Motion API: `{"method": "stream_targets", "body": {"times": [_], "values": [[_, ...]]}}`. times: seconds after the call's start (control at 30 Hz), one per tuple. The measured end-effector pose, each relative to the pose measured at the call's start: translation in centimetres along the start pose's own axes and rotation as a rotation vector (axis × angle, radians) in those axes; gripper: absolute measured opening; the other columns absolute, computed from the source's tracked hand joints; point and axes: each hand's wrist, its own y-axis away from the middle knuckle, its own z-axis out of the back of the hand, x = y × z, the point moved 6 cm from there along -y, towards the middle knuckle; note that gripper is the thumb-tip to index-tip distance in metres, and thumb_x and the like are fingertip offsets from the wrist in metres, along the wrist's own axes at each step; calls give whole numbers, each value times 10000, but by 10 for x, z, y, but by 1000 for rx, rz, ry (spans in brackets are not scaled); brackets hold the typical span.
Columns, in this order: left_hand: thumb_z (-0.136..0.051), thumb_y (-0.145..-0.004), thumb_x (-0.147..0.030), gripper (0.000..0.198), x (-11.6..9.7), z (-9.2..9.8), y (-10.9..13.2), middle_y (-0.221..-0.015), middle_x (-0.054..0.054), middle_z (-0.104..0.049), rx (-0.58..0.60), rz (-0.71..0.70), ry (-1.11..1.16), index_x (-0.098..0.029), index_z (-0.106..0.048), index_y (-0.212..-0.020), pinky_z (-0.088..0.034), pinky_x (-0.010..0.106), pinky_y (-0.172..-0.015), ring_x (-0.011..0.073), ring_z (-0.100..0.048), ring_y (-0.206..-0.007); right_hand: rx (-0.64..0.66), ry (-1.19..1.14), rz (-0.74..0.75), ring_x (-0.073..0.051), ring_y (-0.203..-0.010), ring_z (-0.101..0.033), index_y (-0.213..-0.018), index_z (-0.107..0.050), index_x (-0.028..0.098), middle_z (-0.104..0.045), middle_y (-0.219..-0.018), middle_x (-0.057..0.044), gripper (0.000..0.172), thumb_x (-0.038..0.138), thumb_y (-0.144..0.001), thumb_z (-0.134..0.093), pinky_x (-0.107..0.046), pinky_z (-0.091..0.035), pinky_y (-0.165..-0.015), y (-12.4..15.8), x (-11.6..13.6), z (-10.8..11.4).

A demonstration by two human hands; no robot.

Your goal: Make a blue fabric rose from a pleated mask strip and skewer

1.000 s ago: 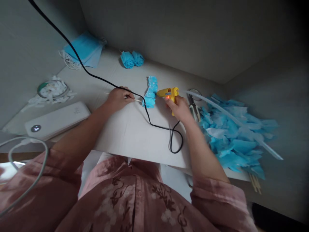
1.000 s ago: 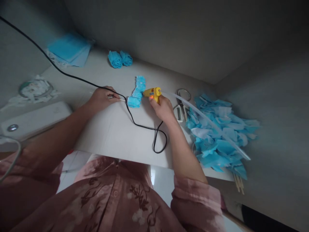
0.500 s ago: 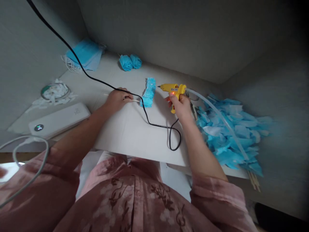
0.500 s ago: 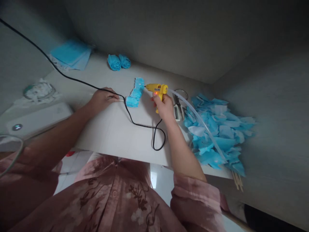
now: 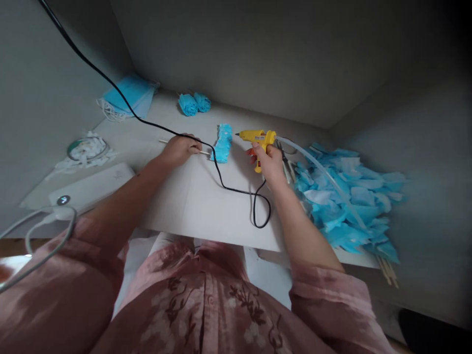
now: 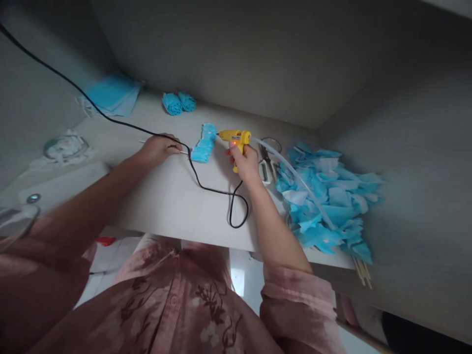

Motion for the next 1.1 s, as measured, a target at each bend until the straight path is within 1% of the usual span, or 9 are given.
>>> {"method": "stream_targets", "body": {"times": [0.13,0.23,0.4,0.57,0.73,0.87,1.0,1.1], "values": [[-585,-873,-285,240,0,-1,-6,-987,80,-778,-40,-39,10,-196,-807,-862,-488,361,-998,256,-673,-1028,-1,9,-6,-119,-537,-518,-757,-666,205,-616,-613,0,514,708,-850,-619,-248,-397,-508,1,2,1],[-600,-864,-284,231,3,-4,-9,-994,82,-785,-62,-56,45,-191,-811,-857,-485,366,-1022,256,-668,-1029,3,16,-19,-123,-531,-507,-747,-662,202,-610,-609,-3,543,739,-822,-621,-257,-389,-503,2,4,1],[-606,-869,-309,245,7,-7,-10,-994,87,-779,-75,-41,99,-185,-816,-859,-500,354,-1013,254,-676,-1037,-11,-3,-26,-124,-538,-515,-766,-677,194,-614,-612,-5,547,737,-816,-630,-257,-393,-510,0,0,1],[-588,-878,-310,263,8,-9,-7,-1010,98,-770,-65,9,60,-173,-812,-899,-523,373,-980,264,-684,-1011,-32,-17,-61,-134,-559,-537,-778,-665,200,-666,-682,-32,566,765,-794,-635,-260,-384,-493,-1,-9,1],[-611,-833,-233,211,4,-6,-4,-981,105,-764,-74,4,37,-161,-803,-885,-549,358,-929,264,-700,-957,-40,-14,-68,-134,-548,-522,-750,-669,196,-645,-646,-30,596,790,-775,-624,-263,-381,-495,1,-9,1],[-608,-801,-183,219,4,-6,-3,-985,106,-769,-73,-4,51,-156,-806,-892,-549,357,-902,259,-705,-954,-46,-15,-80,-134,-539,-510,-753,-689,194,-616,-619,-18,609,799,-759,-633,-265,-384,-489,2,-12,0],[-646,-837,-256,189,6,-7,-4,-990,93,-770,-50,10,109,-170,-812,-868,-541,354,-912,250,-696,-970,-56,-35,-93,-125,-528,-502,-768,-711,184,-613,-615,-10,606,788,-769,-652,-258,-398,-488,2,-16,1],[-656,-863,-294,200,7,-8,-4,-1006,89,-767,-44,34,132,-175,-817,-864,-534,376,-945,258,-686,-995,-56,-51,-105,-120,-524,-495,-786,-722,182,-608,-617,-6,585,763,-778,-658,-254,-392,-480,4,-16,1]]}}
